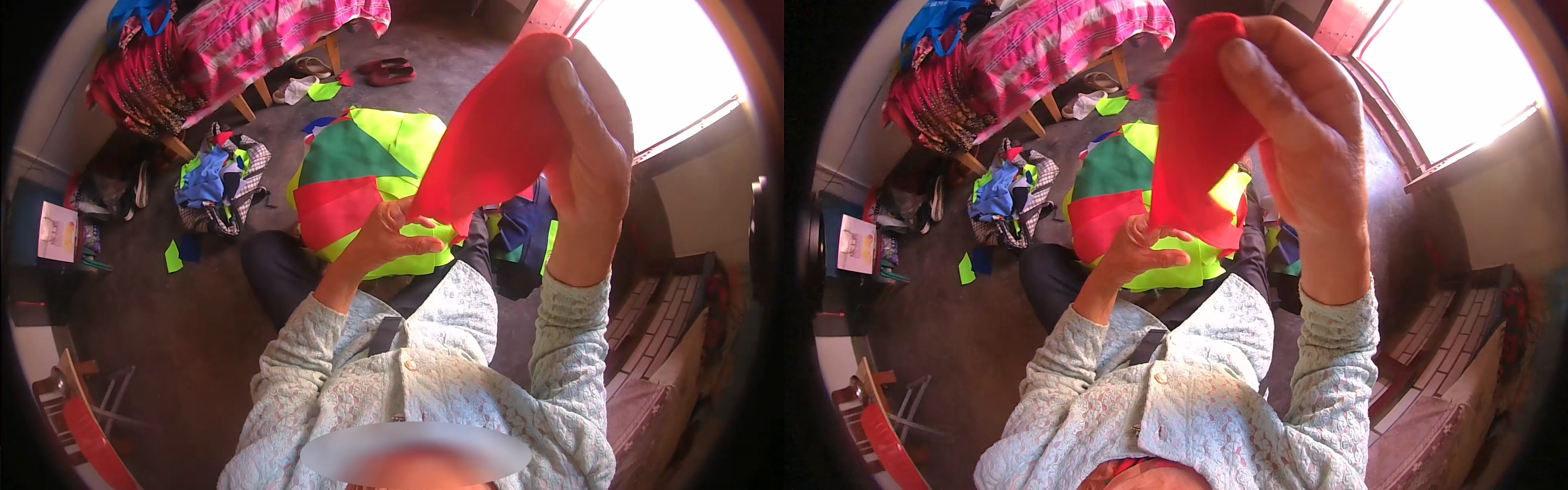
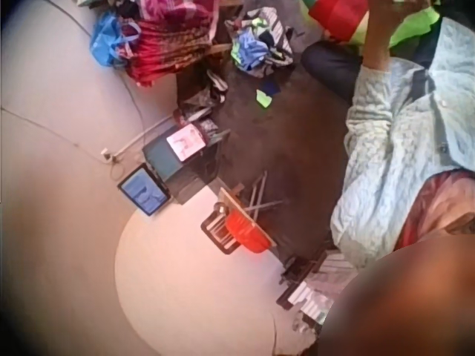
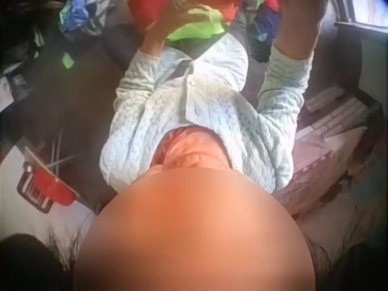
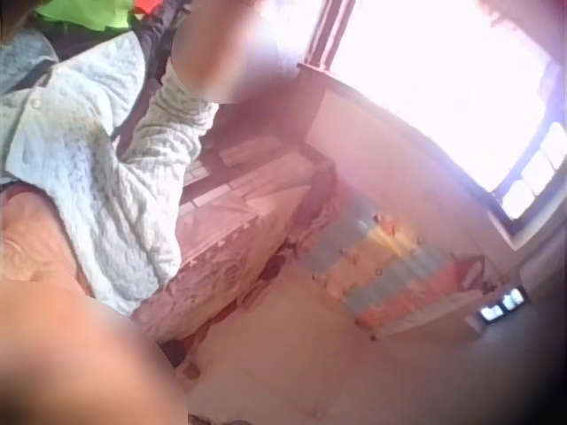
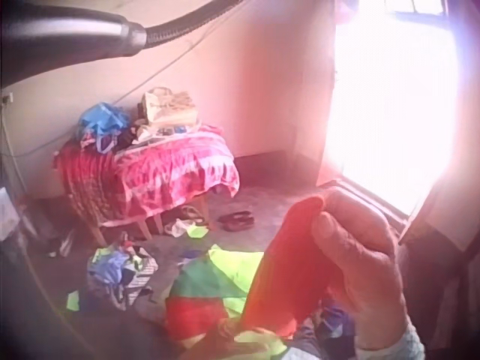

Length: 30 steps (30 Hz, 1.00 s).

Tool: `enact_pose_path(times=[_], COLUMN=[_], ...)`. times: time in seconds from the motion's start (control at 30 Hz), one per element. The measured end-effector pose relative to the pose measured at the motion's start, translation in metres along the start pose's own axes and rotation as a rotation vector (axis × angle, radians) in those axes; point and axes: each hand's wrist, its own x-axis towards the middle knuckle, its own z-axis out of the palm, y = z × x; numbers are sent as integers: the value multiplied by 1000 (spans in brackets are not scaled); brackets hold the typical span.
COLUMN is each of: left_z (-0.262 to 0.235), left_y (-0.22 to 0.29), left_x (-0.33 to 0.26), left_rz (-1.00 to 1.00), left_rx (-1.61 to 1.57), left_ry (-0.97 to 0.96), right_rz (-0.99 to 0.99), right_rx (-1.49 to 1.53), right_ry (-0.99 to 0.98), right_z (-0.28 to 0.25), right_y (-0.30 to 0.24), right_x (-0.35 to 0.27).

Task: The person assembles a spherical craft object by hand, layering and smoothing colorful fabric pieces onto a base. They repeatedly pick up fabric strips and patches, press them into place, and adjust the surface to form a multi-colored sphere.

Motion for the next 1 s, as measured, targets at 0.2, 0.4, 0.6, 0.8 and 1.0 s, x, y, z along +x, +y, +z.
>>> enact_pose_path(times=[0.2,0.4,0.6,0.8,1.0], left_z=[10,8,-34,-65,-54], left_y=[-28,-31,-19,-8,12], left_x=[0,-13,-62,-108,-76], left_rz=[89,-145,-236,-388,-317], left_rx=[135,-187,-172,-27,271], left_ry=[46,53,172,299,204], right_rz=[2,-26,48,470,701], right_rx=[113,451,523,480,424], right_ry=[-6,-119,45,460,629], right_z=[36,37,-24,-114,-132], right_y=[2,-3,43,172,233], right_x=[12,34,13,-92,-188])
